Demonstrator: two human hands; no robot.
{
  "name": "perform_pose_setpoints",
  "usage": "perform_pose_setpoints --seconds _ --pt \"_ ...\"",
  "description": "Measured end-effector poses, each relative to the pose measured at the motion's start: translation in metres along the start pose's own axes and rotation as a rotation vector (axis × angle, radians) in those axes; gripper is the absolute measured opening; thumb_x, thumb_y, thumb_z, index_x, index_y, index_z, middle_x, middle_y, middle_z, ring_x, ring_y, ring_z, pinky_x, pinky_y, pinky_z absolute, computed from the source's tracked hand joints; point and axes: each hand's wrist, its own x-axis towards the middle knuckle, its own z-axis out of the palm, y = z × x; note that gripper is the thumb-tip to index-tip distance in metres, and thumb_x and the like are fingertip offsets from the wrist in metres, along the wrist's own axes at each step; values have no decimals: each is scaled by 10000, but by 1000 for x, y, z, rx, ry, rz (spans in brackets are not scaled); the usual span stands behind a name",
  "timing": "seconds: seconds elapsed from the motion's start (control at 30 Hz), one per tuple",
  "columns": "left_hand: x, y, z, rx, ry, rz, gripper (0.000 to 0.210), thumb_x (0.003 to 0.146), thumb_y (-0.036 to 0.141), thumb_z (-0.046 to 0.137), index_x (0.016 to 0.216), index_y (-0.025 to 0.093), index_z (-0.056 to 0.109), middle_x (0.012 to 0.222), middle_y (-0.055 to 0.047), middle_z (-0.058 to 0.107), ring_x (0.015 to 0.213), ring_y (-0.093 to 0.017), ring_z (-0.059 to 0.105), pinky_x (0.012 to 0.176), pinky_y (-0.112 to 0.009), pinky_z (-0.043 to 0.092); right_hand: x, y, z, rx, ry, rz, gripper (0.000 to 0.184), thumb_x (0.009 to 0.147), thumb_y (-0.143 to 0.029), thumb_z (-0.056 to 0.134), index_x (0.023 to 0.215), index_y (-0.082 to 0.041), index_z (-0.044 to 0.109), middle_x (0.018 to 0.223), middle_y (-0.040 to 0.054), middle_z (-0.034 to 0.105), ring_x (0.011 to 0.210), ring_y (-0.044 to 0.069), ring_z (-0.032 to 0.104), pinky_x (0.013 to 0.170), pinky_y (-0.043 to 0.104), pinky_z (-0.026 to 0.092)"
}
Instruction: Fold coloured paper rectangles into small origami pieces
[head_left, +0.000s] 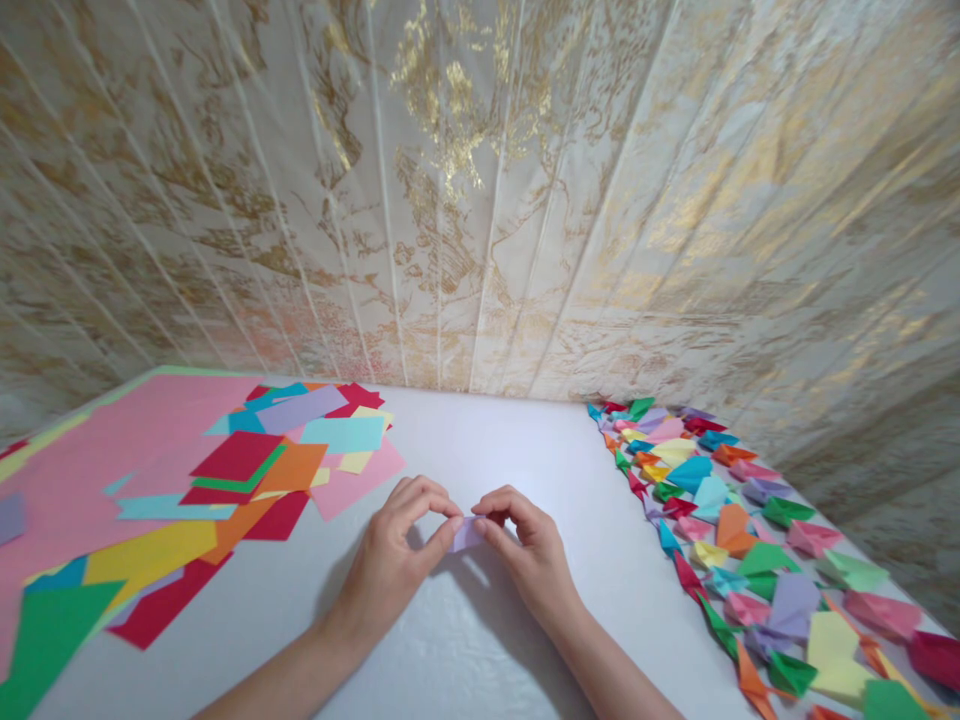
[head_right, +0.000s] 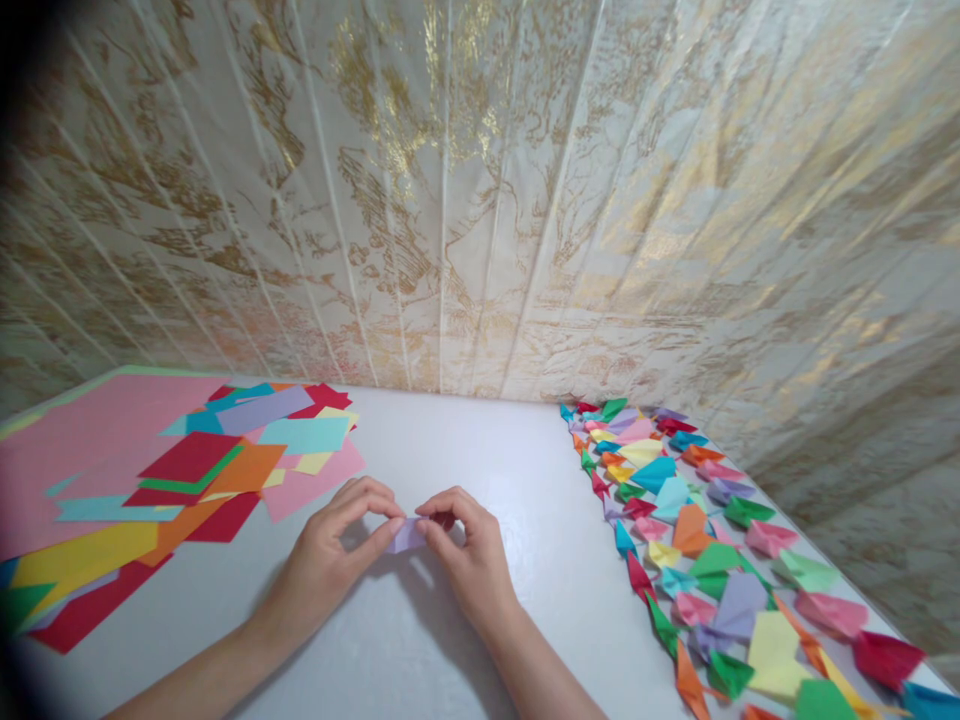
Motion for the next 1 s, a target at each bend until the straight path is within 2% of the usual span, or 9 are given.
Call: perform_pose_setpoints --seconds 0.23,0.4,0.47,0.57,0.7,0.83,1.0 --pt "2 0 1 -19 17 7 104 896 204 609 800 235 631 863 -1 613 883 -189 576 805 -280 423 1 2 1 52 12 67 77 839 -276 657 827 -212 698 784 8 644 731 162 569 697 287 456" --pt "3 0 0 -24 75 -8 96 883 217 630 789 235 623 842 5 611 878 -189 569 815 -280 415 0 -3 1 17 13 52 101 855 -261 635 777 -199 623 747 -3 608 697 147 541 672 273 443" --pt "2 3 1 -39 93 -37 122 875 240 640 756 233 614 801 8 607 841 -190 567 792 -279 417 0 -5 0 -53 49 -9 112 869 -234 619 764 -206 589 747 -4 588 687 147 529 650 270 431" --pt "-1 12 6 -110 31 -148 160 881 306 624 743 231 651 762 5 622 778 -191 576 741 -276 433 -2 -8 0 -237 99 -190 112 878 -177 594 776 -217 577 795 10 565 753 170 535 670 290 420" --pt "-3 17 13 -165 -26 -268 271 908 385 561 717 215 650 707 12 604 693 -175 573 657 -253 442 -6 -12 3 -498 39 -400 136 873 -96 557 812 -218 571 857 31 582 783 193 514 687 321 389" --pt "-1 10 11 -102 -21 -239 285 902 362 561 666 208 602 658 23 558 641 -165 552 605 -246 430 -9 -17 5 -624 -24 -471 117 873 -97 590 857 -213 584 855 34 582 759 196 478 677 331 364" --pt "3 5 3 40 -38 -90 169 849 243 612 683 229 639 742 -4 610 776 -208 567 714 -290 423 -9 -18 0 -632 73 -434 235 884 -124 607 1083 -248 609 1057 71 532 951 242 485 811 384 407"
